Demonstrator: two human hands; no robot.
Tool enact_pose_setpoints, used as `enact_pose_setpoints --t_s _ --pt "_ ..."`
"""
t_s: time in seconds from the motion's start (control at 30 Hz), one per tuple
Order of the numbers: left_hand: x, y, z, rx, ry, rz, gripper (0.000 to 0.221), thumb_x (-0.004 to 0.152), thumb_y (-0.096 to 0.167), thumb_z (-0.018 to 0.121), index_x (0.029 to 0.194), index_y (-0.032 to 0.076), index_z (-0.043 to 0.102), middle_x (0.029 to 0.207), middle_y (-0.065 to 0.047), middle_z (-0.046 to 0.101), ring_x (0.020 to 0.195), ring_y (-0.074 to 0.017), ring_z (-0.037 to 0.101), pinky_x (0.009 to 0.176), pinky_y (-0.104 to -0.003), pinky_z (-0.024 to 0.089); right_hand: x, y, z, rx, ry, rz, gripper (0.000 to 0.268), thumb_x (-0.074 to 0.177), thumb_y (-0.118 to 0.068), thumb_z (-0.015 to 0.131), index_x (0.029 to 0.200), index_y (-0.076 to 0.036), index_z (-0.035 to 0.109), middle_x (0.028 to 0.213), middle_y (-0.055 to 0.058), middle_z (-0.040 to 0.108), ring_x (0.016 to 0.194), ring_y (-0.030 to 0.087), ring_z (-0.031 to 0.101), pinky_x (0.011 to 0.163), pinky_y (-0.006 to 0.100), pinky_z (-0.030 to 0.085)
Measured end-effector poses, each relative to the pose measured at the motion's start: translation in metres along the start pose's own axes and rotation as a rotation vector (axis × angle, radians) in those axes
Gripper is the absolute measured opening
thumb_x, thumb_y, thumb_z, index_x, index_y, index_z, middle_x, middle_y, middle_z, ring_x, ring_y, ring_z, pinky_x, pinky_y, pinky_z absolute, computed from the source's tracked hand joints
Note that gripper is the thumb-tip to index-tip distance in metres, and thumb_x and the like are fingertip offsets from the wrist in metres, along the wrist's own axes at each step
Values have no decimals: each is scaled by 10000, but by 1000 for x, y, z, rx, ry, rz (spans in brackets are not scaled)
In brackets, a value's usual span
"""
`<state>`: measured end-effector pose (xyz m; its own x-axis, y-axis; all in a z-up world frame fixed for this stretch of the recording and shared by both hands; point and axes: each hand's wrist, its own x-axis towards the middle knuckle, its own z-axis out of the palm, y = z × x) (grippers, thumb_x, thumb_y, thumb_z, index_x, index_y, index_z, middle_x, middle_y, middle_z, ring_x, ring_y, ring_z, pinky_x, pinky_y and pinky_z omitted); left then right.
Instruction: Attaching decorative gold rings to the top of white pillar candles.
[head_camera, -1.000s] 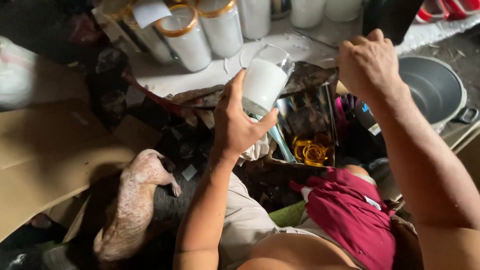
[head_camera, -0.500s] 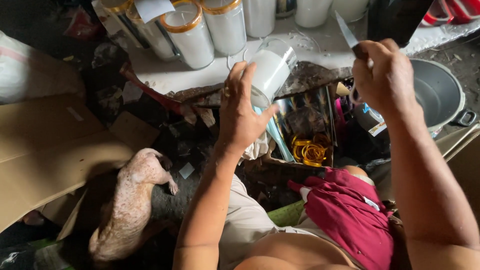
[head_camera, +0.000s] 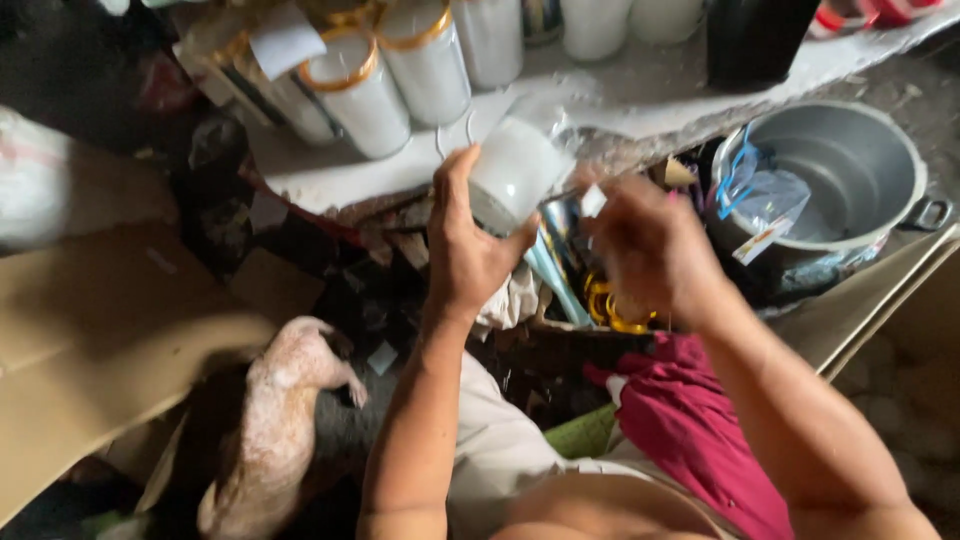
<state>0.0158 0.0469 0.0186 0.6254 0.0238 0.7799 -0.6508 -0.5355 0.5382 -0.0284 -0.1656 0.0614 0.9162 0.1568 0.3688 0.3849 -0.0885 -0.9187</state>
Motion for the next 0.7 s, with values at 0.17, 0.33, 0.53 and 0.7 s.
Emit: enact_pose_setpoints --t_s 0.17,0.33,0.53,0.7 --pt "-1 -1 -2 -38 -8 -42 870 636 193 943 1395 47 545 1318 -181 600 1255 -401 626 1112 -488 459 16 31 -14 23 60 83 205 966 -6 623 1168 -3 663 746 138 638 545 163 617 476 307 512" --pt "1 -1 -5 -30 3 -125 865 581 190 927 1360 55 575 1241 -188 644 1165 -420 660 1040 -508 481 7 52 -6 -71 108 -40 117 964 28 648 1060 -7 707 832 178 710 1000 215 701 885 411 555" --pt "-5 6 -6 -25 -3 -102 831 612 217 922 1353 62 580 1239 -179 654 1163 -410 670 1039 -481 484 18 67 -16 -11 85 -39 390 1002 -5 497 1363 12 643 701 97 629 582 148 613 598 301 519" --pt "2 2 4 -65 4 -98 854 592 154 947 1360 60 585 1280 -226 654 1235 -419 640 1081 -470 475 11 45 17 61 29 -179 228 962 -88 655 1171 -21 716 896 113 687 794 175 627 802 380 556"
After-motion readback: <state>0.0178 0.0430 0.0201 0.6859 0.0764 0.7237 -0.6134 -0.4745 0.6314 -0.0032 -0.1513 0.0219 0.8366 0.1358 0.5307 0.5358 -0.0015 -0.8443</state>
